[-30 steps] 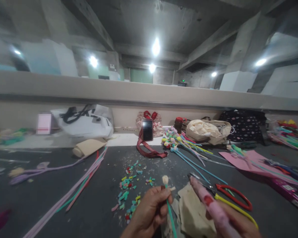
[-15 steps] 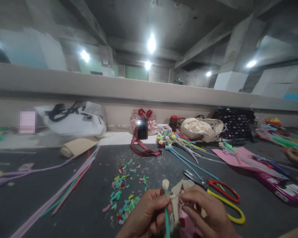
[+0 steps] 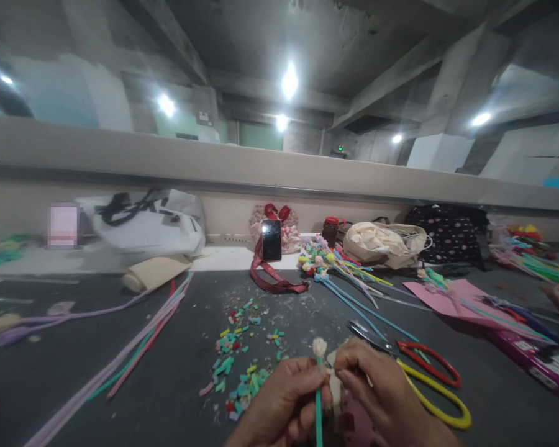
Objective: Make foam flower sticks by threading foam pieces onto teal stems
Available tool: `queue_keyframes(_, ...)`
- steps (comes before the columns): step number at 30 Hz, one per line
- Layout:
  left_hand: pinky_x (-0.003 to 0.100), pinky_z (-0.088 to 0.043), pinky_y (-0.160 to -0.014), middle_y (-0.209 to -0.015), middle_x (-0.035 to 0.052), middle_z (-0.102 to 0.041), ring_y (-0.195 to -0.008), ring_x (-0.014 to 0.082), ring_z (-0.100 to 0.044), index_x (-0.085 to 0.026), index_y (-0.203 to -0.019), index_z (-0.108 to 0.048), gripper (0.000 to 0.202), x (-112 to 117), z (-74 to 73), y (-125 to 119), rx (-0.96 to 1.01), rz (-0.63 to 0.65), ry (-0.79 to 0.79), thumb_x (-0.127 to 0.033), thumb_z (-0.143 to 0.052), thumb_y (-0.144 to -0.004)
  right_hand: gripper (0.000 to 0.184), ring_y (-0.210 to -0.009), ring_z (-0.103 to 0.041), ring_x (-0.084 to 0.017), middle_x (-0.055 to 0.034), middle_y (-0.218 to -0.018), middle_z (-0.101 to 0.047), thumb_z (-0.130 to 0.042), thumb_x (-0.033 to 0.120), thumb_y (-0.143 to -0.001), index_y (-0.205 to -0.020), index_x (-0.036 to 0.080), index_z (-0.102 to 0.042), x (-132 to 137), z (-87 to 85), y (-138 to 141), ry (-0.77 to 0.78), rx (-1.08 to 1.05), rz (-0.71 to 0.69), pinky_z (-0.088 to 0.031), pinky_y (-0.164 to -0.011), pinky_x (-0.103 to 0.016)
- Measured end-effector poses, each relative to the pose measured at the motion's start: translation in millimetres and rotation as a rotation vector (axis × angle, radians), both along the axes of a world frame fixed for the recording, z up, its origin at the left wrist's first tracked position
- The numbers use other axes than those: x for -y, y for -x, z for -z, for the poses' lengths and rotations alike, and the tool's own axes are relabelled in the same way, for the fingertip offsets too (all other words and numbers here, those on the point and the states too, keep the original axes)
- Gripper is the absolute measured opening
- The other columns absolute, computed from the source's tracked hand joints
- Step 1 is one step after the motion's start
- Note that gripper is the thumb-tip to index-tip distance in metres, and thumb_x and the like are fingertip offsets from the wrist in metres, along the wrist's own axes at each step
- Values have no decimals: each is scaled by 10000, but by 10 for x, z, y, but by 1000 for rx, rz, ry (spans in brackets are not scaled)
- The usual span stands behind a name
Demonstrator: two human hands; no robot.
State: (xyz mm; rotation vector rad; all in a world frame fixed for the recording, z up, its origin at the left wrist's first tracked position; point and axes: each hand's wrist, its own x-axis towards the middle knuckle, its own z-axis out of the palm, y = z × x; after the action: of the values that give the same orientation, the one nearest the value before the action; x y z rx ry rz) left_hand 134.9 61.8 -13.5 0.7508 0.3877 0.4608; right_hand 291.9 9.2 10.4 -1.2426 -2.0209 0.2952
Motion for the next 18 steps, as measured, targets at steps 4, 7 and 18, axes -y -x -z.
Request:
queue_keyframes(4,137,-135,-250,-397,-16,-550,-205,3,-288,-89,-646,-586,270,-34,52,7,-122,-100,-3,-352,-626,-606,109,-616,-475,-104,7,-682,-495,-418,176,-829,-739,187,-480,-30,-93,-72,50,-21,30,-359,-571,-205)
queue_keyframes(7,144,-121,-239,-389,-12,-555,-193,10,-276,-85,-665,-604,250,-41,55,-1,-213,-63,-39,-326,-612,-602,128,-628,-474,-105,9,-677,-494,-444,164,-819,-697,183,-477,-69,-187,-130,62,-29,25,-360,-589,-208)
queue_keyframes(18,164,-105,-280,-311,-34,-467,-226,19,-248,-88,-574,-620,177,27,23,-13,-392,-41,-196,-230,-518,-602,135,-674,-513,-100,-2,-714,-532,-483,169,-808,-692,161,-551,-136,-317,-167,178,88,-127,-378,-617,-207)
